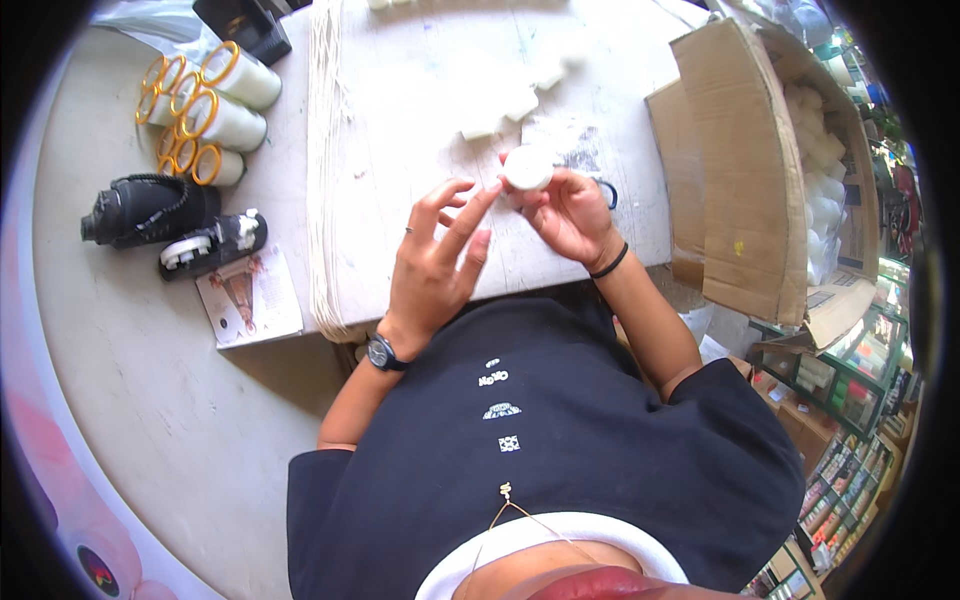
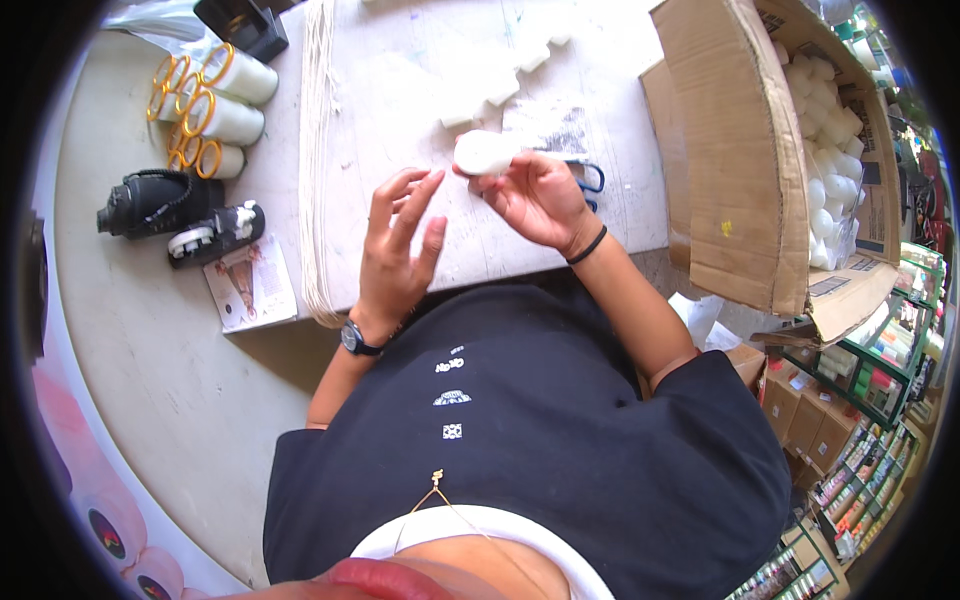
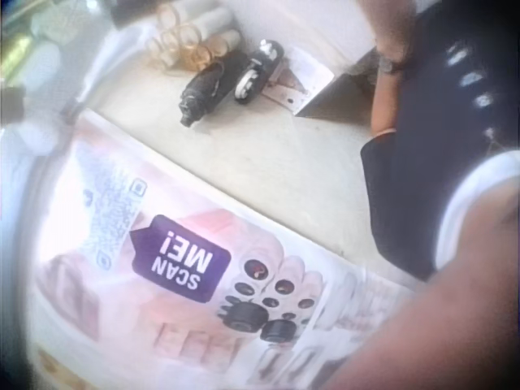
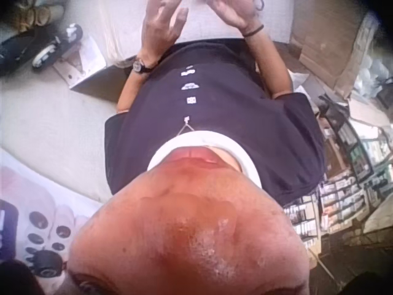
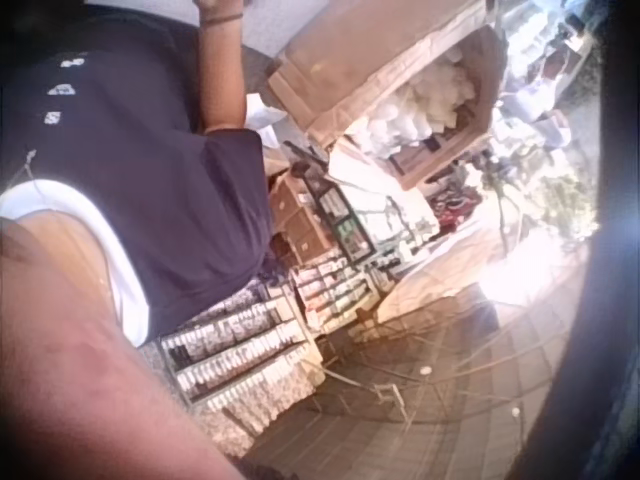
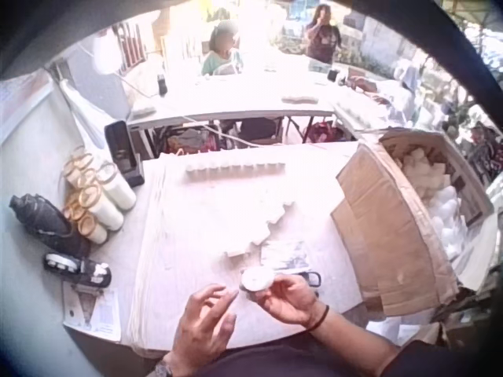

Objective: The person repeatedly picks up white cylindrical candles, trims the wicks with scissors, and places them in a row on the table. The person also handles a bundle of wicks and a cloth on the table.

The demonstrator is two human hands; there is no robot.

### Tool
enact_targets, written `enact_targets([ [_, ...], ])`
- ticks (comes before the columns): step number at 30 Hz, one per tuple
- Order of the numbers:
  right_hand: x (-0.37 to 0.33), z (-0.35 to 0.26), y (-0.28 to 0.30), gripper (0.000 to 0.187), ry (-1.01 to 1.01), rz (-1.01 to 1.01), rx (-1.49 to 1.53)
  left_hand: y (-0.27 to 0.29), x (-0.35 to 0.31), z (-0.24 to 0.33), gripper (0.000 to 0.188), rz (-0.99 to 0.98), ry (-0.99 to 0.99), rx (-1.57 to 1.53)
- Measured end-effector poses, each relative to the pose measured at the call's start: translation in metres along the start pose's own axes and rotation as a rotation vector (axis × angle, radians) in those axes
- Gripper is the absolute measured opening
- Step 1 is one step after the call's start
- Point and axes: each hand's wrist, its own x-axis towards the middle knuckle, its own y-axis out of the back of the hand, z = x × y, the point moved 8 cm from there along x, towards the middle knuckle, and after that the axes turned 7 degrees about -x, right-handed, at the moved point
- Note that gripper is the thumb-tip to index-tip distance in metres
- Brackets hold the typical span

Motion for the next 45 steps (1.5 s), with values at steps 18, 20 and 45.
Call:
enact_targets([
  [18, 0.066, -0.356, -0.001, 0.052, 1.154, 1.425, -2.083, 0.021, -0.028, -0.059, 0.049, -0.004, 0.190, 0.113],
  [20, 0.082, -0.385, 0.019, 0.049, 1.012, 1.488, -2.099, 0.031, -0.041, -0.063, 0.045, 0.025, 0.249, 0.120],
  [45, 0.153, -0.424, 0.043, 0.063, 0.498, 0.949, -2.564, 0.033, -0.051, -0.076, 0.044, 0.143, 0.286, 0.042],
])
